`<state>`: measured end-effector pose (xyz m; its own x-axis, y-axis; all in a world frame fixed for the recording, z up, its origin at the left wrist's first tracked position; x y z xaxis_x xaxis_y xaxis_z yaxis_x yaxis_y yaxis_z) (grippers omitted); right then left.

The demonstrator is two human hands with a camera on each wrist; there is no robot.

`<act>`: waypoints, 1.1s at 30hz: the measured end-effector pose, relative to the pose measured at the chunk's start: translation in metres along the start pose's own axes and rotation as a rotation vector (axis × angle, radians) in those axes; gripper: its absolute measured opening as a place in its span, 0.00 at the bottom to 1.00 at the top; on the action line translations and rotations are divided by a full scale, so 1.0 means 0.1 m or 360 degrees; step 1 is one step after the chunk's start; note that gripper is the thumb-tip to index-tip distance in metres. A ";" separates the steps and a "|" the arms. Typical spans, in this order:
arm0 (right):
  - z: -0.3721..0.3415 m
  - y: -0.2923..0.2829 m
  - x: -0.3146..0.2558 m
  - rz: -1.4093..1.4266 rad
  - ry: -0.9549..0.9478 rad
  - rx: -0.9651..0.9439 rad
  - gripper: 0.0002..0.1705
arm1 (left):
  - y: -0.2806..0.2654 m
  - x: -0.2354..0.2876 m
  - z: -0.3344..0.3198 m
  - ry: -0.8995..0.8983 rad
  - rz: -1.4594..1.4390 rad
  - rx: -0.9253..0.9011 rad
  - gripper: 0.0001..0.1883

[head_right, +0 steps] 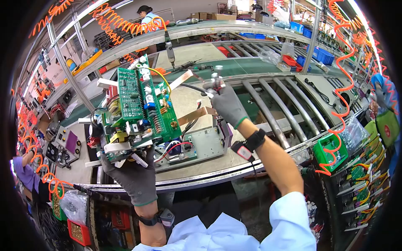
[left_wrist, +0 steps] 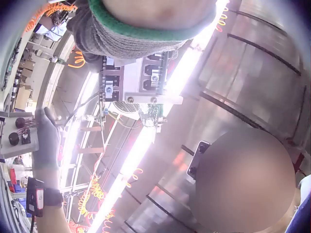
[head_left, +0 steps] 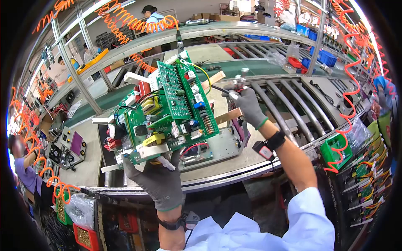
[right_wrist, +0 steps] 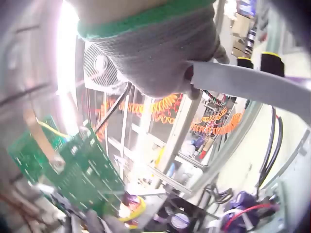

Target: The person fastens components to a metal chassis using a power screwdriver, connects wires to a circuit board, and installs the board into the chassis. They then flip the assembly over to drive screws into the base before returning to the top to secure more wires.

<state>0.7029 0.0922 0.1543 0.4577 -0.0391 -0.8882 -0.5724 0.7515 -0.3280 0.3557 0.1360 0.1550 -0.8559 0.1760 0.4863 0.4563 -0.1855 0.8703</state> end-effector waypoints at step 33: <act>-0.12 -0.13 0.39 0.1404 0.0228 0.0208 0.20 | -0.41 -0.96 0.19 0.0212 0.0793 0.0021 0.28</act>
<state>0.7197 0.0733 0.1203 -0.2051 0.5116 -0.8344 -0.5894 0.6161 0.5226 0.4239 0.1454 0.0745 -0.5573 -0.0556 0.8285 0.8188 -0.2029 0.5371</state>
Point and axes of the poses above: each hand's wrist, its own z-axis towards the middle knuckle, its own y-axis out of the palm, x = y × z, the point moved 6 cm from there along z, towards the middle knuckle, and after that the axes turned 7 degrees about y, right-handed, at the moved point
